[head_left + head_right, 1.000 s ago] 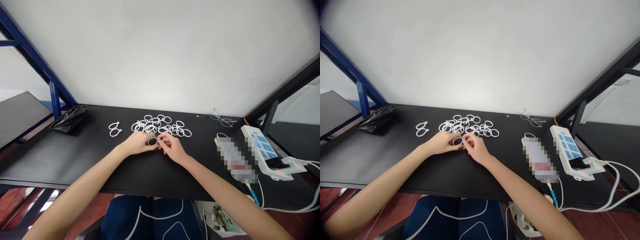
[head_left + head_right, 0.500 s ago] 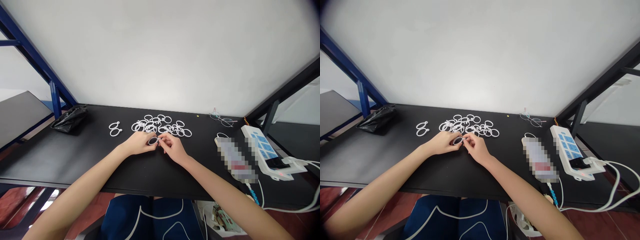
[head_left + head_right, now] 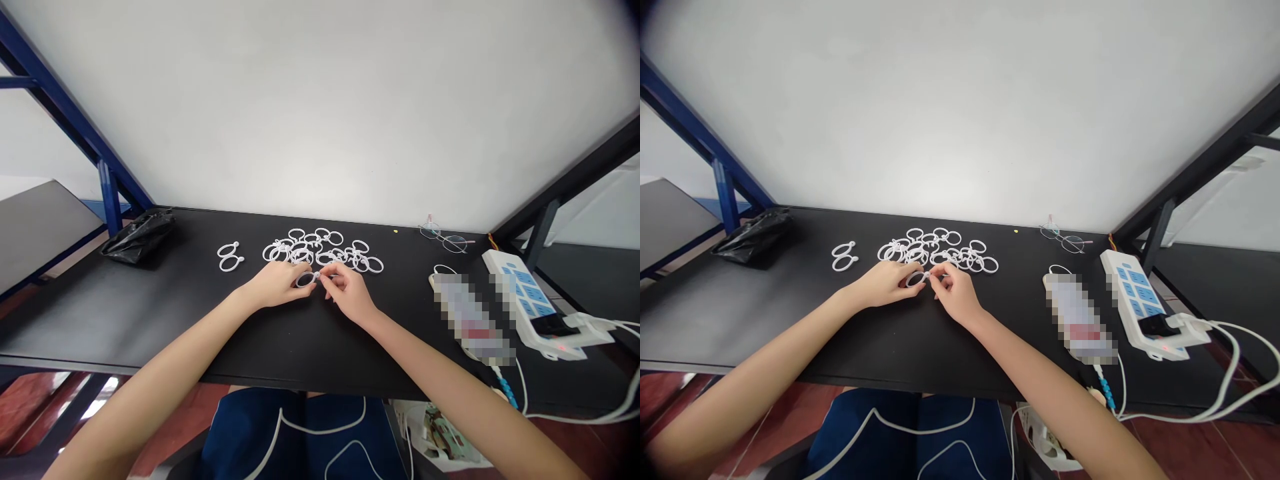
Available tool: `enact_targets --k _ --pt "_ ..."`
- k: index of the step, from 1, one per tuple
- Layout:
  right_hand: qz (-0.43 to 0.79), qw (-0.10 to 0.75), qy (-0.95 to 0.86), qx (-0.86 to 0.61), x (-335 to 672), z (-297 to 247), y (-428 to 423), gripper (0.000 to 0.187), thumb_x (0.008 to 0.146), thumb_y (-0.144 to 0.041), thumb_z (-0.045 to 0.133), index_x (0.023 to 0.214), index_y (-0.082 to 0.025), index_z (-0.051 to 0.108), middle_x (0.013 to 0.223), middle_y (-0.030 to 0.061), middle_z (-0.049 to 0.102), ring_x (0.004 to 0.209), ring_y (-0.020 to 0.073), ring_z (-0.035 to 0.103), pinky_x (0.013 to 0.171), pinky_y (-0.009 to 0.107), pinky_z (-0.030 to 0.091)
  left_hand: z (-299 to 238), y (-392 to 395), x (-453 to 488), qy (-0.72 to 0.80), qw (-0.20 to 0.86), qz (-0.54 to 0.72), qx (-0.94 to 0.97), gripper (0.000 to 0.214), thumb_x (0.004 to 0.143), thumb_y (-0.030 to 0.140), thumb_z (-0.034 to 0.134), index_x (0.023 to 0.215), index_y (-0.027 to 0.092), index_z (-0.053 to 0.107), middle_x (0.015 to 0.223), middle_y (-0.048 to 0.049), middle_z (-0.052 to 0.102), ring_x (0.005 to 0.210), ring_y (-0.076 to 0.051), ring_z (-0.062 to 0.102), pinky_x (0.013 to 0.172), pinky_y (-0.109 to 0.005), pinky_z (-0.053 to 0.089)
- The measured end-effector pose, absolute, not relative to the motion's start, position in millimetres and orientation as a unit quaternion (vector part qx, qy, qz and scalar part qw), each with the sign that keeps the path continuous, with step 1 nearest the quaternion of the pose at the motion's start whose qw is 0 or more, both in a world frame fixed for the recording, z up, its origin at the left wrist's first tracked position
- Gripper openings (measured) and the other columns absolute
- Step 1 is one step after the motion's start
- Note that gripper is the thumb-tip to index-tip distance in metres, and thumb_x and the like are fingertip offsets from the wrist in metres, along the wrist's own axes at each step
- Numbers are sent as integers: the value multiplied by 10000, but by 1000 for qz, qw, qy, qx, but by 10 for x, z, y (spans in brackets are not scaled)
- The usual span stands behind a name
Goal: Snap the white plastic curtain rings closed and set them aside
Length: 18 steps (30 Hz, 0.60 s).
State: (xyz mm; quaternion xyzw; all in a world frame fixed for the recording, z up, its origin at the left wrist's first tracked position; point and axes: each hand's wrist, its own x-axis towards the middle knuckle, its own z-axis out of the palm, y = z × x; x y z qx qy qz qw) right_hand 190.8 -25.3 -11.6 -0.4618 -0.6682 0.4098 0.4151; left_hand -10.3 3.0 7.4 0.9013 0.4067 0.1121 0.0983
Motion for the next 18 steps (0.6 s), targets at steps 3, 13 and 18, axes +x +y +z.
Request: enact_targets --k 3,13,18 --pt "425 415 -660 -460 1912 -122 -245 116 866 -310 578 900 -199 591 905 5 624 531 83 612 518 229 490 80 27 -101 410 96 110 900 344 943 477 421 984 185 598 620 8 616 557 -147 573 539 -235 310" --pt "415 410 -664 -468 1906 -122 -251 112 862 -303 571 896 -199 592 894 9 641 529 88 614 527 234 497 87 44 -127 416 78 120 898 328 926 479 446 1002 191 581 725 -7 655 610 -160 598 564 -245 365" --pt "381 401 -681 -479 1901 -100 -276 94 870 -293 557 881 -209 597 704 -15 620 522 122 628 525 245 490 263 164 -430 551 -10 213 807 429 930 530 427 1200 208 515 1094 -71 647 818 -192 641 676 -272 455"
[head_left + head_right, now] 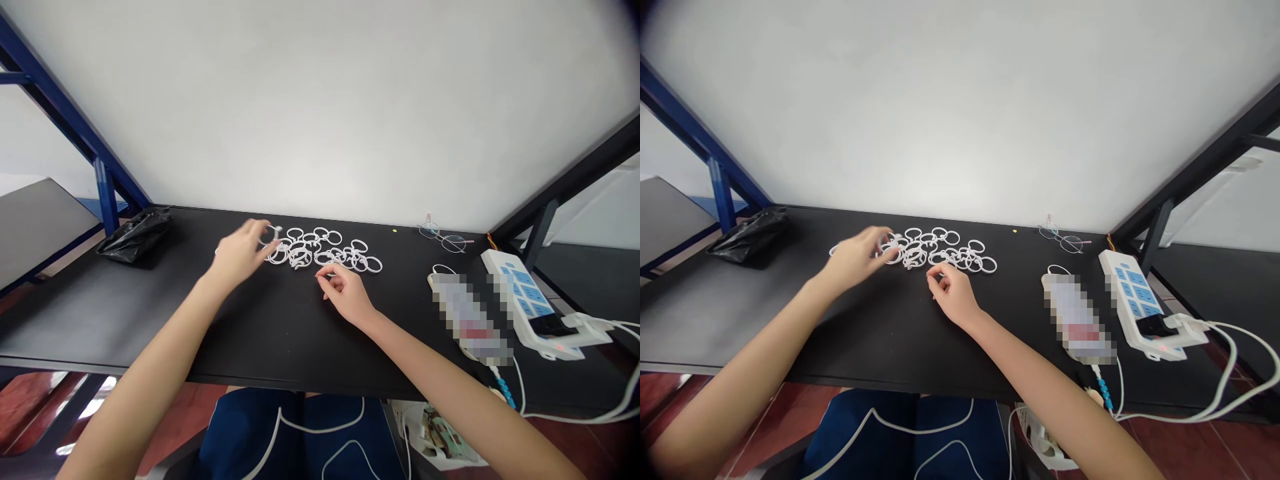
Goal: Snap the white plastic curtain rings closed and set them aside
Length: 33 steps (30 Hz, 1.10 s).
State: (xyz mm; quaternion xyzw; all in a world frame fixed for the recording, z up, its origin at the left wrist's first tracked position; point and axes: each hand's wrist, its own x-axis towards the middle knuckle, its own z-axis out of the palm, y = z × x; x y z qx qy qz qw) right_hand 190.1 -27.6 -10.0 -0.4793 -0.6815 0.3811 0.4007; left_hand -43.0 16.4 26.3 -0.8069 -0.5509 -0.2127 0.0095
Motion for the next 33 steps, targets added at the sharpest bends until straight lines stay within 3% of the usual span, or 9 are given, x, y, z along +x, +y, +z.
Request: enact_targets --k 5,10,14,18,22,27,33 --pt "352 375 -709 -482 1891 -80 -305 70 876 -257 551 876 -211 604 595 -36 568 522 139 630 534 254 475 464 195 -853 -706 124 -195 -669 411 950 419 405 1225 129 502 1199 -159 564 1155 -337 495 850 -400 480" --pt "329 358 -733 -476 1890 -91 -308 72 874 -241 546 868 -202 606 651 -15 600 538 139 626 544 259 480 405 219 -1011 -746 66 -45 -661 380 905 338 435 1175 88 532 1151 -212 589 1126 -388 492 811 -483 498" --pt "320 356 -740 -473 1894 -104 -303 76 879 -238 543 863 -205 610 664 -13 605 540 132 618 549 256 480 248 301 -1029 -745 24 29 -666 304 857 281 458 1092 146 596 1130 -212 626 1081 -395 547 797 -490 499" --pt "314 355 -746 -468 1899 -109 -298 75 882 -239 543 859 -213 610 665 -15 606 540 130 613 545 253 477 194 340 -1061 -743 20 28 -669 319 825 320 482 1077 177 617 1117 -211 638 1059 -402 572 765 -482 505" --pt "311 352 -749 -467 1898 -109 -300 78 882 -238 541 860 -215 611 670 -13 610 533 128 602 548 257 479 240 322 -1013 -741 19 21 -671 410 837 395 480 1141 149 604 1162 -219 617 1100 -416 549 838 -517 479" --pt "305 353 -753 -463 1898 -115 -302 84 883 -240 535 855 -217 612 689 -10 618 537 126 590 553 260 480 206 298 -743 -644 19 -93 -759 388 872 294 395 1198 175 570 1195 -144 604 1110 -341 549 926 -508 449" --pt "287 357 -764 -455 1899 -124 -299 90 882 -225 533 852 -216 617 751 1 625 572 119 580 559 247 471 29 260 -456 -532 -25 -142 -834 430 821 193 425 1239 185 526 1287 -121 530 1144 -310 519 967 -477 440"
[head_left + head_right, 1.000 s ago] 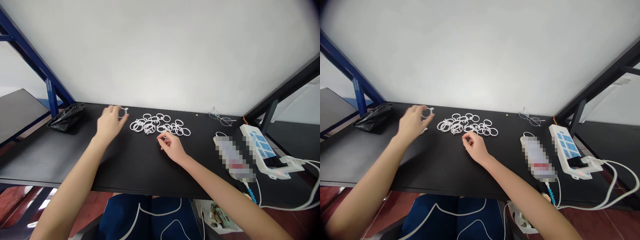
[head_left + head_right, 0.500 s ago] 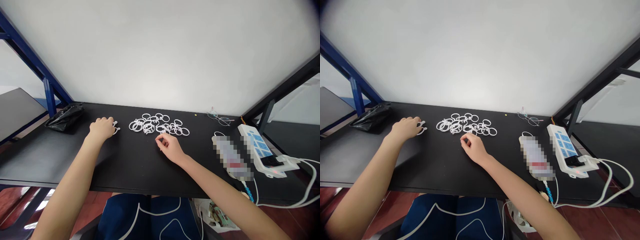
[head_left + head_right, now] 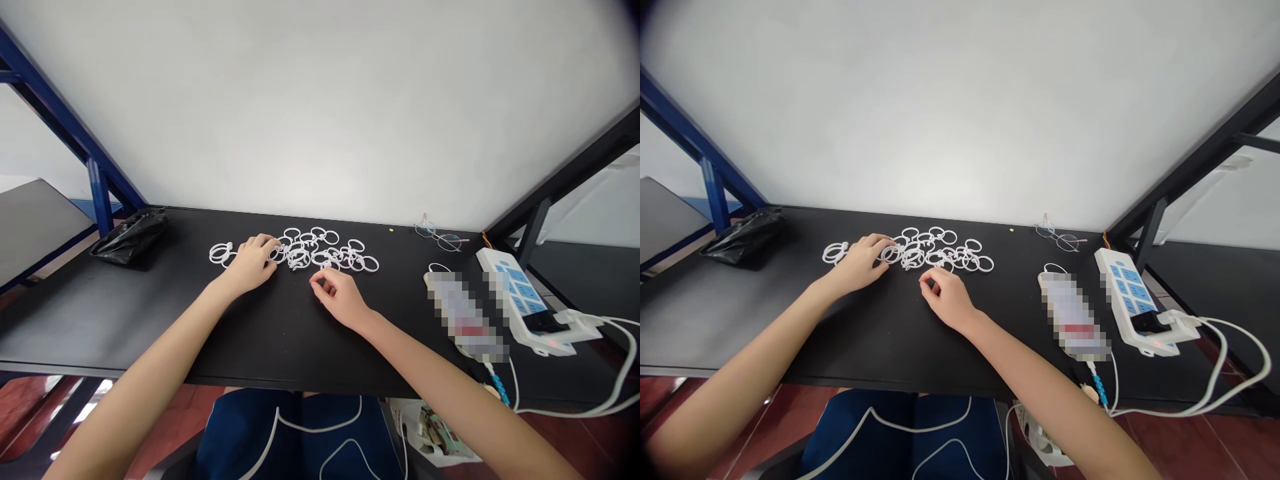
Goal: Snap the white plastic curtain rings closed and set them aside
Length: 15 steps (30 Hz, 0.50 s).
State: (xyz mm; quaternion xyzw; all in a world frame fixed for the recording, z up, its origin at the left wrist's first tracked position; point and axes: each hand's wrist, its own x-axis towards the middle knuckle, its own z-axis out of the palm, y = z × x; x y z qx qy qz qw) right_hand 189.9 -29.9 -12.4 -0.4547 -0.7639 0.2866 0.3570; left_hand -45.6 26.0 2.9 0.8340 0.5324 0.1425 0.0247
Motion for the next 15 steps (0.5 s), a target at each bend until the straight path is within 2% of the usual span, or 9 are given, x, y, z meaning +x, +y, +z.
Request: enact_targets --k 7,15 --pt "276 357 -773 -445 1899 -130 -302 93 884 -219 530 850 -217 617 784 1 628 583 114 566 562 241 457 -39 259 -443 510 77 176 838 524 825 205 442 1348 173 423 1294 -134 506 1172 -295 532 963 -438 476" --pt "277 356 -773 -446 1898 -129 -303 91 879 -209 532 844 -218 616 785 2 627 582 115 563 563 244 461 -17 246 -424 512 68 168 840 514 837 231 457 1348 184 432 1241 -132 526 1137 -301 553 947 -450 484"
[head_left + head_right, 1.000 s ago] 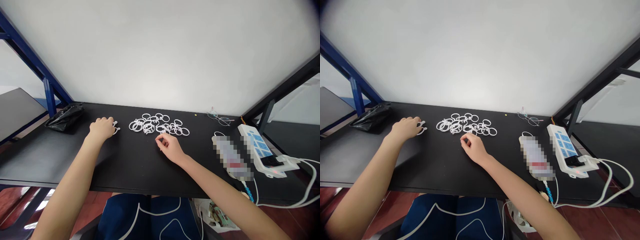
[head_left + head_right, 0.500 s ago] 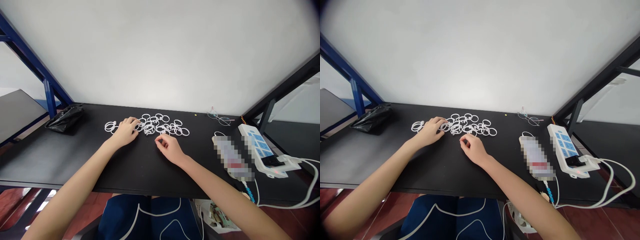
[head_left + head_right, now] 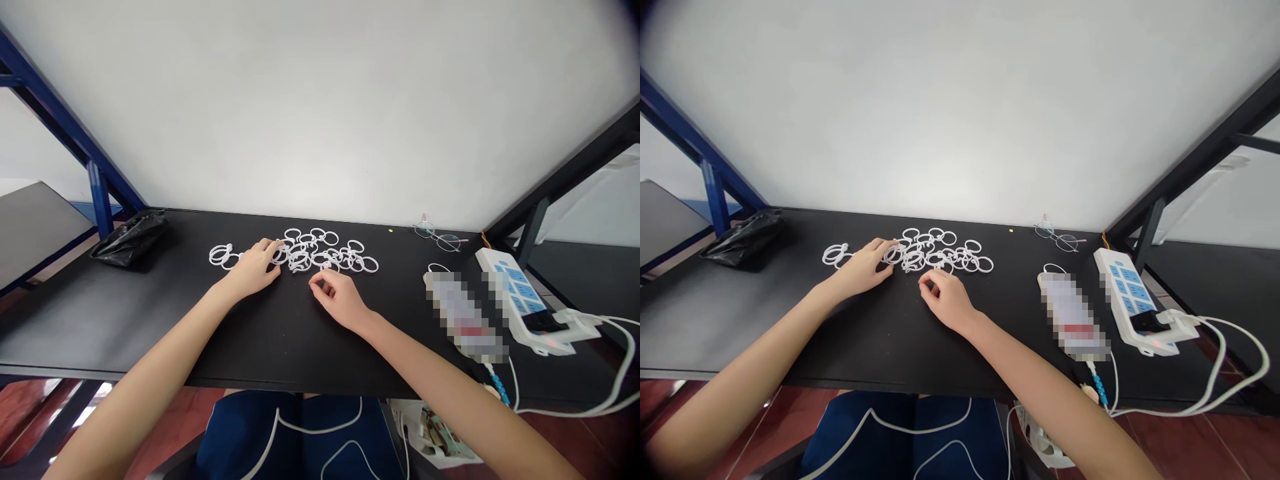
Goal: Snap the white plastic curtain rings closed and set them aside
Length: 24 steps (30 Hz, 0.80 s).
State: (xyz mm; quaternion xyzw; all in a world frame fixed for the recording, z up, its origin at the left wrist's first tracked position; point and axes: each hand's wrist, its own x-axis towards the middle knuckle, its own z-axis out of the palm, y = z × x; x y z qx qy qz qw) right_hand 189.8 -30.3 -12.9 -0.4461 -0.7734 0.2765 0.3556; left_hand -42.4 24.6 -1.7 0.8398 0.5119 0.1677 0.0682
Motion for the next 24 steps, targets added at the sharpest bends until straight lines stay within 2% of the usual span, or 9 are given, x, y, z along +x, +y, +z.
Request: enact_targets --k 6,12,17,20,24 --pt "275 354 -773 -448 1903 -120 -308 90 875 -201 532 849 -218 616 782 1 621 578 113 562 560 243 462 -31 241 -409 503 78 189 840 464 869 289 468 1321 183 461 1219 -125 530 1089 -285 587 906 -416 502" --pt "277 351 -775 -447 1909 -118 -306 90 877 -199 529 851 -216 613 803 6 631 585 114 558 555 241 464 29 234 -373 520 85 209 824 390 860 443 559 1166 200 563 1061 -84 581 838 -231 639 772 -363 517" --pt "271 351 -776 -448 1909 -120 -308 93 877 -192 531 847 -211 616 786 2 625 575 108 549 548 233 453 40 219 -346 490 49 224 841 355 864 429 570 1137 201 582 1036 -70 574 799 -208 619 766 -358 511" --pt "268 350 -775 -452 1913 -126 -314 100 883 -188 530 859 -208 625 755 -7 615 560 101 539 554 230 449 19 220 -351 467 38 229 853 305 896 389 539 1133 204 592 1113 -82 555 775 -184 605 763 -357 514" --pt "269 351 -774 -453 1915 -123 -315 95 881 -182 538 853 -206 626 739 -13 608 550 97 535 561 231 447 9 222 -360 437 26 235 868 259 946 356 476 1104 204 613 1186 -101 528 858 -196 600 801 -365 510"
